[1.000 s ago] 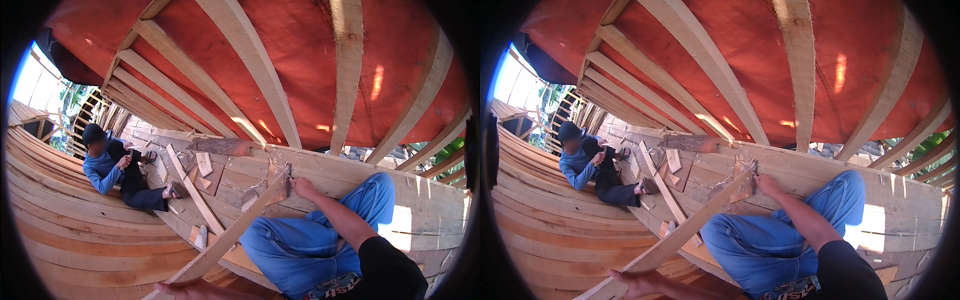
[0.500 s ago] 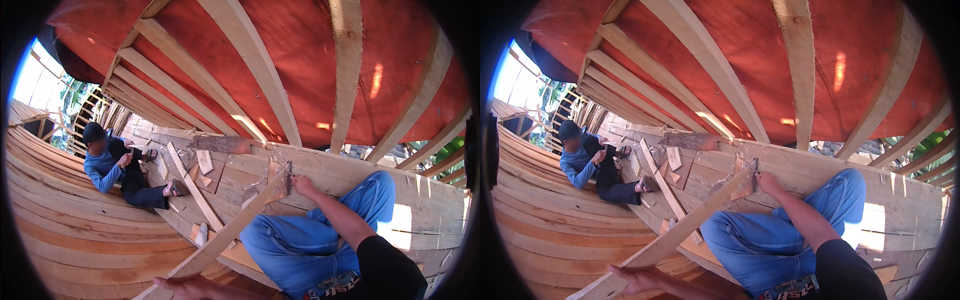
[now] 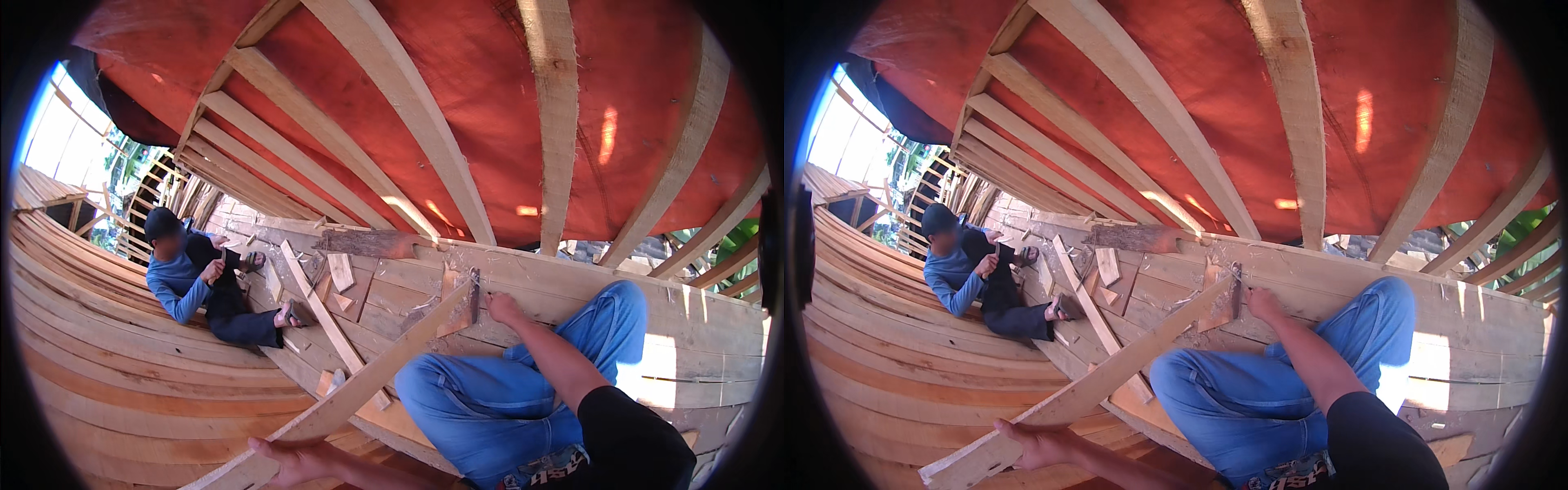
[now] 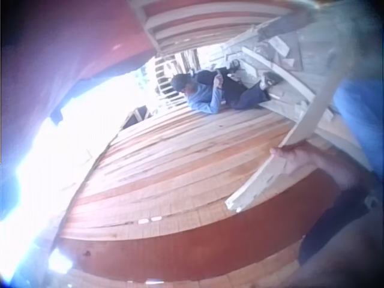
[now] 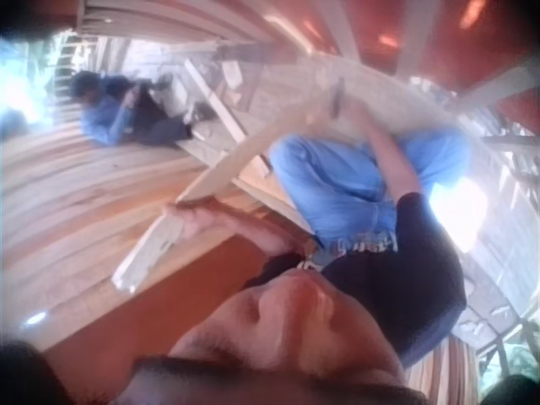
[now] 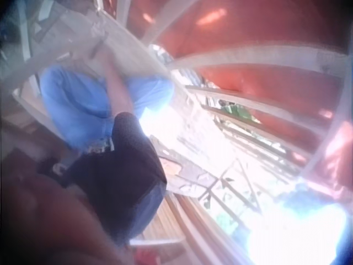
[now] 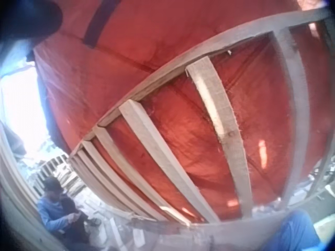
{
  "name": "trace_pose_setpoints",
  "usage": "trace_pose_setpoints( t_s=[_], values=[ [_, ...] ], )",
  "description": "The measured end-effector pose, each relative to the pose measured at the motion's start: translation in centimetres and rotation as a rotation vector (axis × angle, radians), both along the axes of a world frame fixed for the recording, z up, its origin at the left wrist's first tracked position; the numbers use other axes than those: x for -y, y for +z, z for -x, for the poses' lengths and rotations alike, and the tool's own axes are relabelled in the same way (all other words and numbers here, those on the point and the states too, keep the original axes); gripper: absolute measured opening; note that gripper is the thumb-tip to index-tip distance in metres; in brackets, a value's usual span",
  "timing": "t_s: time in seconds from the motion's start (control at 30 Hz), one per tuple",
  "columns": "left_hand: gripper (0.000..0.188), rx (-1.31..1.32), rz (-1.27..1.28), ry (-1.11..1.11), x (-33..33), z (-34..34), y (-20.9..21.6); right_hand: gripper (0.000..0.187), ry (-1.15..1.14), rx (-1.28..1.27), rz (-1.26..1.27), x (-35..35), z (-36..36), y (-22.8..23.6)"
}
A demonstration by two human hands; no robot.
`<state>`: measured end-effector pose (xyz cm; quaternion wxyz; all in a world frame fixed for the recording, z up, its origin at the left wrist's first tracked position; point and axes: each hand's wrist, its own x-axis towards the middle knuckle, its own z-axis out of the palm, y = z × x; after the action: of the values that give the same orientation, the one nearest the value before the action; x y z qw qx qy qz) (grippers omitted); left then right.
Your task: The person shaves a piece of wood with a knife while sitting inside a wooden boat structure.
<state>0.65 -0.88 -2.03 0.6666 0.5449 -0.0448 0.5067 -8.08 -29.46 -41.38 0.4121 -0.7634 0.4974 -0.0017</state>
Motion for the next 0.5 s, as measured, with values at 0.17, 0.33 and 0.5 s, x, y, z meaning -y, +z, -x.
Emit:
trace_pose_setpoints(
  t_s=[0.17,0.33,0.5],
  values=[
    [0.064,0.019,-0.004,0.019,-0.5,1.3,0.7,0.056,0.137,0.106,0.04,-1.4,-2.3,4.4],
    [0.061,-0.003,-0.048,0.094,-0.2,1.8,0.1,0.057,0.095,0.076,0.005,-0.2,-0.4,3.4],
    [0.062,-0.022,-0.042,0.08,-0.5,2.1,-0.1,0.055,0.076,0.01,-0.043,0.6,-0.3,2.5]
  ],
)
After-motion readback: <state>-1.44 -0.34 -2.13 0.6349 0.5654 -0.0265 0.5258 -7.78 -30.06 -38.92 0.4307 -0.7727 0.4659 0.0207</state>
